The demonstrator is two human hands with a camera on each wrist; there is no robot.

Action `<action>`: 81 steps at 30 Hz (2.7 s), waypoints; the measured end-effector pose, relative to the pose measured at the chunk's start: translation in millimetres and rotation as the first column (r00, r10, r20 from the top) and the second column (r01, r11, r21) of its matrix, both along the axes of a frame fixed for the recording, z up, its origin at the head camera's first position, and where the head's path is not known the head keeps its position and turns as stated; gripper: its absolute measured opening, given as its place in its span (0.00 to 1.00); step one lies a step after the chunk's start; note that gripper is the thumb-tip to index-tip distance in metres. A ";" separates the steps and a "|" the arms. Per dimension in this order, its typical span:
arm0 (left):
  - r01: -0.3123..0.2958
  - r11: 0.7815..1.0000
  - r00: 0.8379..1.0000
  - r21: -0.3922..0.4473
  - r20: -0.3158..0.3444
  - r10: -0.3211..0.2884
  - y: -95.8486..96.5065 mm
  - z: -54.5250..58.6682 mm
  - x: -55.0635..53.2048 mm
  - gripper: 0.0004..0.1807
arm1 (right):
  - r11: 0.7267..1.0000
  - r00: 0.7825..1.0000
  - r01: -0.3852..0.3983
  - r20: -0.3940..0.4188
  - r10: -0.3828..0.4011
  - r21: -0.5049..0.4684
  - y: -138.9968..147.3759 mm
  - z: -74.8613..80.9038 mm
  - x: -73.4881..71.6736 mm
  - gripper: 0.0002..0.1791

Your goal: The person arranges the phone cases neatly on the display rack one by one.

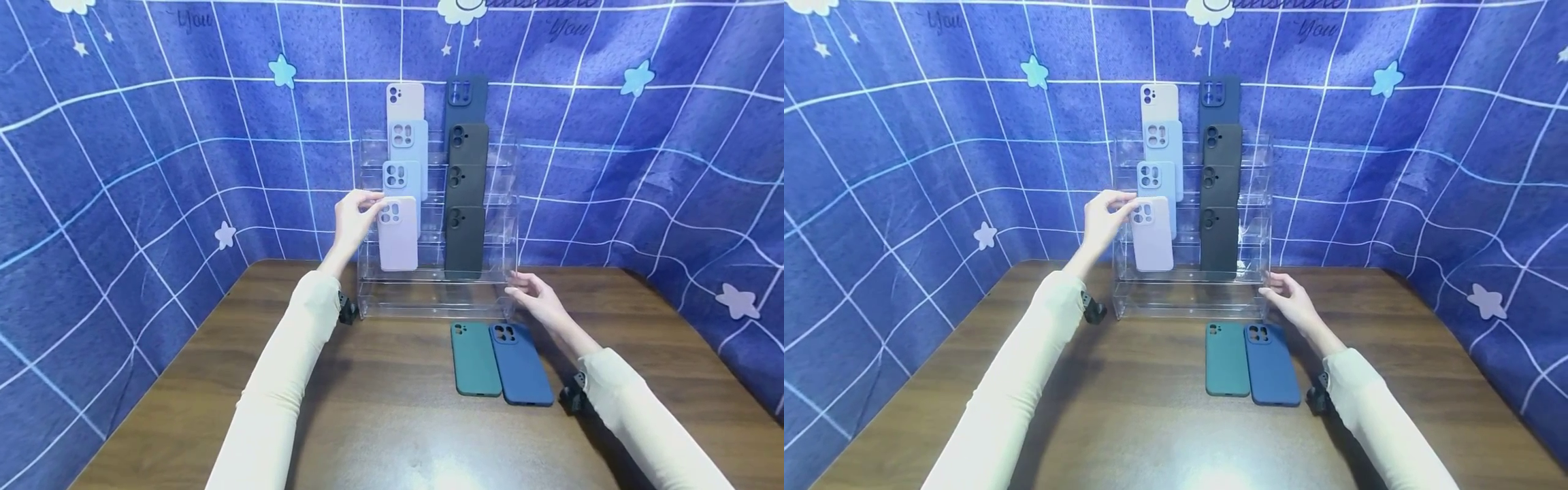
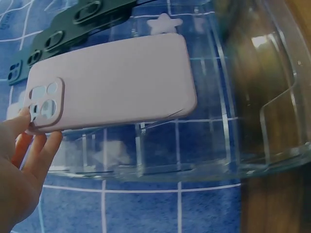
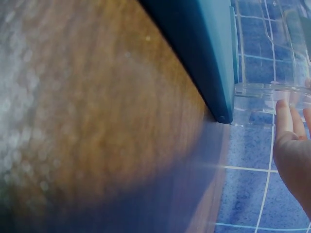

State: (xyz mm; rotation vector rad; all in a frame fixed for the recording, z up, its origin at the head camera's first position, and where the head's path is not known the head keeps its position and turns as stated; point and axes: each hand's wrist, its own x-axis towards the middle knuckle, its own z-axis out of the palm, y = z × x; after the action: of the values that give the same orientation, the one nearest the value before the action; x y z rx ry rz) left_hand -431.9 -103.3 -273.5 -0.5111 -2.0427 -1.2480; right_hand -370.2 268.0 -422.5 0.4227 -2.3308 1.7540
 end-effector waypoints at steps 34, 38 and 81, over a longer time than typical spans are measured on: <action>0.008 0.987 0.981 0.162 0.191 -0.039 -53.3 -105.3 13.7 0.22 | 0.998 0.997 -0.039 0.070 0.035 0.052 1.3 10.9 7.7 0.34; 0.037 0.997 0.958 0.072 0.282 -0.056 -55.1 -117.0 17.9 0.30 | 0.992 0.987 -0.061 0.154 0.043 0.111 8.6 11.4 16.2 0.35; 0.164 0.984 0.865 0.063 0.470 -0.175 -62.3 -144.3 16.4 0.28 | 0.756 0.973 -0.159 0.231 0.010 0.635 20.3 0.2 41.7 0.29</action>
State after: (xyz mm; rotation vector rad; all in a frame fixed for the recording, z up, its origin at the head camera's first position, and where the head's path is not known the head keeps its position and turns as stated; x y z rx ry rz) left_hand -415.6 -165.5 -417.9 -0.4083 -2.4246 -1.6259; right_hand -328.5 288.3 -422.3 0.4569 -3.0991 0.9813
